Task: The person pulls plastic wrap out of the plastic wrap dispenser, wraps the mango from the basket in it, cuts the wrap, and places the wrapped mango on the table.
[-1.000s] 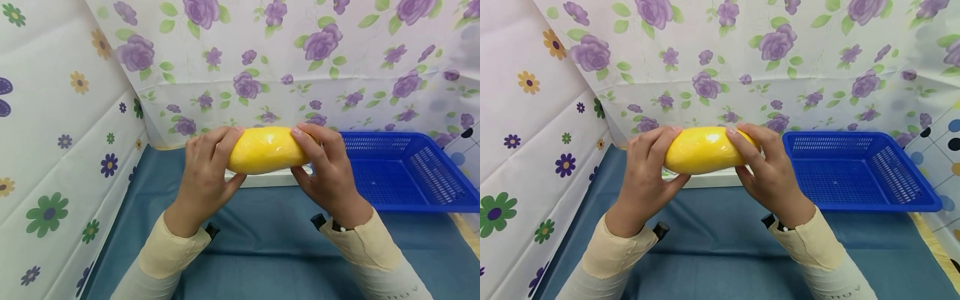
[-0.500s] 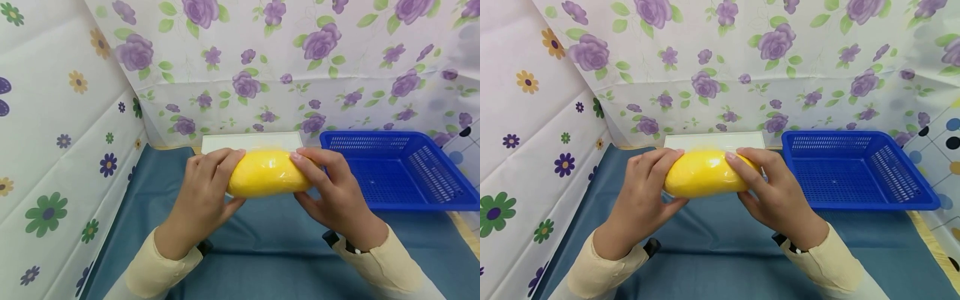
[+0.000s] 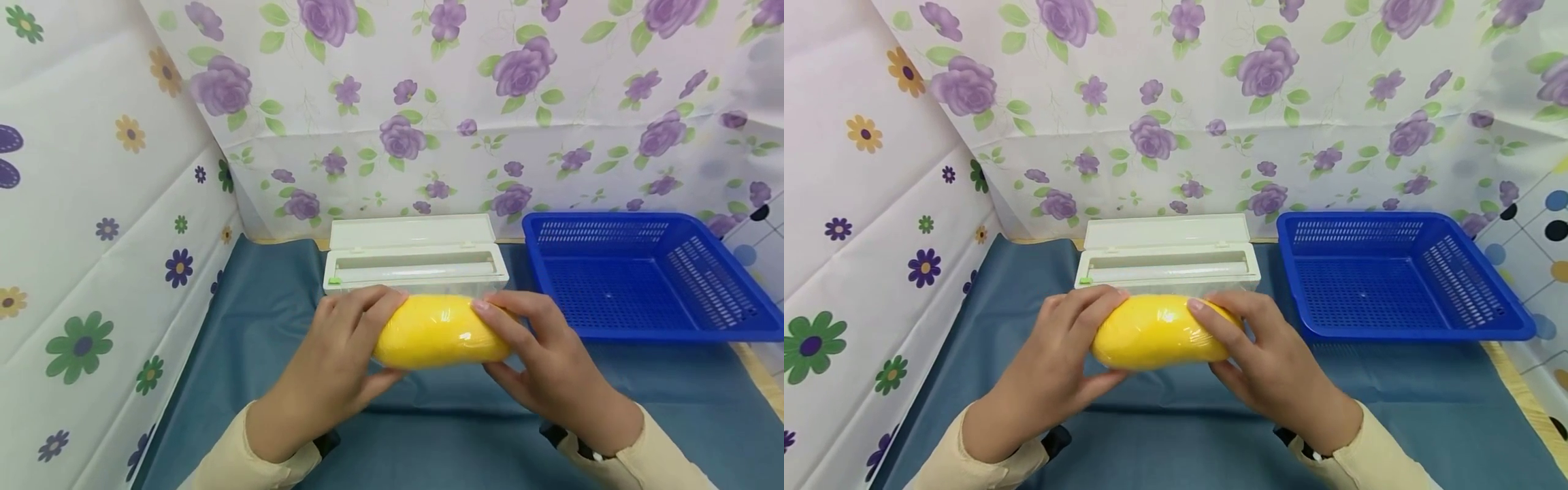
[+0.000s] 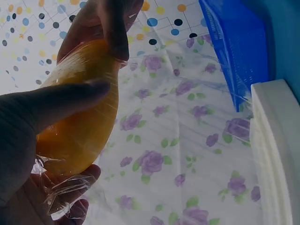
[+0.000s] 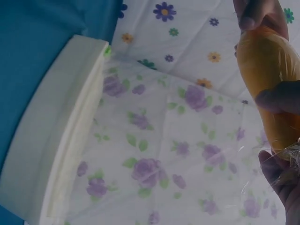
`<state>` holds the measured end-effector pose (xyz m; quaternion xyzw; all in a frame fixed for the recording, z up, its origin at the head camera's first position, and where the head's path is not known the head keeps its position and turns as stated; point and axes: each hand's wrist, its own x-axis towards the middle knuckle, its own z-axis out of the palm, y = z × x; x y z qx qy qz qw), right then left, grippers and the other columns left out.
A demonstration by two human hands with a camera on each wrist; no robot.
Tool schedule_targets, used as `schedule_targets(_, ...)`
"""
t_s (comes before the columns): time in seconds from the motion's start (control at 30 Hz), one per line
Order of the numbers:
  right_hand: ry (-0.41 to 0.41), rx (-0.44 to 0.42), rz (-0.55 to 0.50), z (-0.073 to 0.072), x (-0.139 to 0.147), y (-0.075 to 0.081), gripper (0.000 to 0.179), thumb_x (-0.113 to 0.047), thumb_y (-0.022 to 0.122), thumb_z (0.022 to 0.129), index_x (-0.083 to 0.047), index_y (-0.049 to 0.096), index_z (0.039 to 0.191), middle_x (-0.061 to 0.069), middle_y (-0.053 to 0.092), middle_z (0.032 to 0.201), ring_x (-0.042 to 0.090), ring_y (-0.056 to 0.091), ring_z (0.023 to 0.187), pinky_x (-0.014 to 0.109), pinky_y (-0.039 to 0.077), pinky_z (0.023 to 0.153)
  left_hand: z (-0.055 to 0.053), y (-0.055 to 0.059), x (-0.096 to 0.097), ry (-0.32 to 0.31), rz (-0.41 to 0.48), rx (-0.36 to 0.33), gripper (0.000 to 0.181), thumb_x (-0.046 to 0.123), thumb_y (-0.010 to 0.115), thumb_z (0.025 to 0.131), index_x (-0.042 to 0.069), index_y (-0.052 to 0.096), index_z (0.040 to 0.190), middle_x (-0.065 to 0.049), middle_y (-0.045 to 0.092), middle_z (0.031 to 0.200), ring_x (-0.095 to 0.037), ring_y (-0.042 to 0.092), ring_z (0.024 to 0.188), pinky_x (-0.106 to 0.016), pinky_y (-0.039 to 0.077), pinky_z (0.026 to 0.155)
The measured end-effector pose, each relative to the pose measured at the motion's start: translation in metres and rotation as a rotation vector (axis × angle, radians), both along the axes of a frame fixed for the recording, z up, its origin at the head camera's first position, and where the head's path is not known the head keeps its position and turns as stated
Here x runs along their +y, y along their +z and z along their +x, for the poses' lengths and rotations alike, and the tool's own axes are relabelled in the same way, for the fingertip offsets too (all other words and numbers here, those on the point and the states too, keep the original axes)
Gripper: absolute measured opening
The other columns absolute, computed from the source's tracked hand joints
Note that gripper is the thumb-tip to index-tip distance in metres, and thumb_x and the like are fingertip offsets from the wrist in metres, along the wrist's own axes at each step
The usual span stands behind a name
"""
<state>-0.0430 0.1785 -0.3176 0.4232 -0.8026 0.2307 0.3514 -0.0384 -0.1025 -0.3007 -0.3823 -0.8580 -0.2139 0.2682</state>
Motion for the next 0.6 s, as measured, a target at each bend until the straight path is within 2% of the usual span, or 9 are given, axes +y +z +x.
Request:
schedule_targets(0.17, -0.004, -0.058, 0.028, 0.008, 0.002, -0.014, 0.045, -0.037, 0.042, 0.108, -0.003, 0.056, 0.135, 0.019, 0.056, 0.124, 0.025, 0.055, 0.112, 0.012, 0.033, 0.114, 0.005, -0.012, -0.005, -0.044, -0.005, -0.029, 0.093, 0.044, 0.092, 0.072, 0.006, 0.046, 0.144, -0.009, 0.058, 0.13, -0.022, 0.059, 0.112, -0.042, 0.045, 0.087)
schedule_targets(0.33, -0.01, -0.087, 0.053, 0.016, 0.005, -0.026, 0.048, -0.039, 0.04, 0.108, -0.004, 0.057, 0.137, 0.016, 0.057, 0.125, 0.024, 0.054, 0.112, 0.012, 0.033, 0.115, 0.009, -0.025, -0.009, -0.079, -0.008, -0.08, 0.093, 0.048, 0.088, 0.075, 0.008, 0.046, 0.146, -0.005, 0.059, 0.13, -0.019, 0.059, 0.113, -0.041, 0.045, 0.09)
schedule_targets(0.47, -0.024, -0.104, 0.072, 0.023, 0.008, -0.035, 0.049, -0.04, 0.039, 0.108, -0.006, 0.057, 0.139, 0.013, 0.058, 0.125, 0.022, 0.055, 0.112, 0.013, 0.036, 0.113, 0.012, -0.035, -0.01, -0.089, -0.034, -0.116, 0.091, 0.049, 0.086, 0.076, 0.01, 0.045, 0.147, -0.004, 0.058, 0.129, -0.016, 0.06, 0.111, -0.041, 0.046, 0.09)
schedule_targets(0.6, -0.045, -0.173, 0.113, 0.03, 0.01, -0.044, 0.053, -0.043, 0.039, 0.107, -0.008, 0.056, 0.142, 0.012, 0.057, 0.127, 0.022, 0.056, 0.113, 0.016, 0.041, 0.11, 0.015, -0.045, -0.009, -0.079, -0.057, -0.162, 0.088, 0.052, 0.085, 0.077, 0.012, 0.047, 0.146, -0.001, 0.059, 0.128, -0.014, 0.06, 0.112, -0.04, 0.047, 0.09)
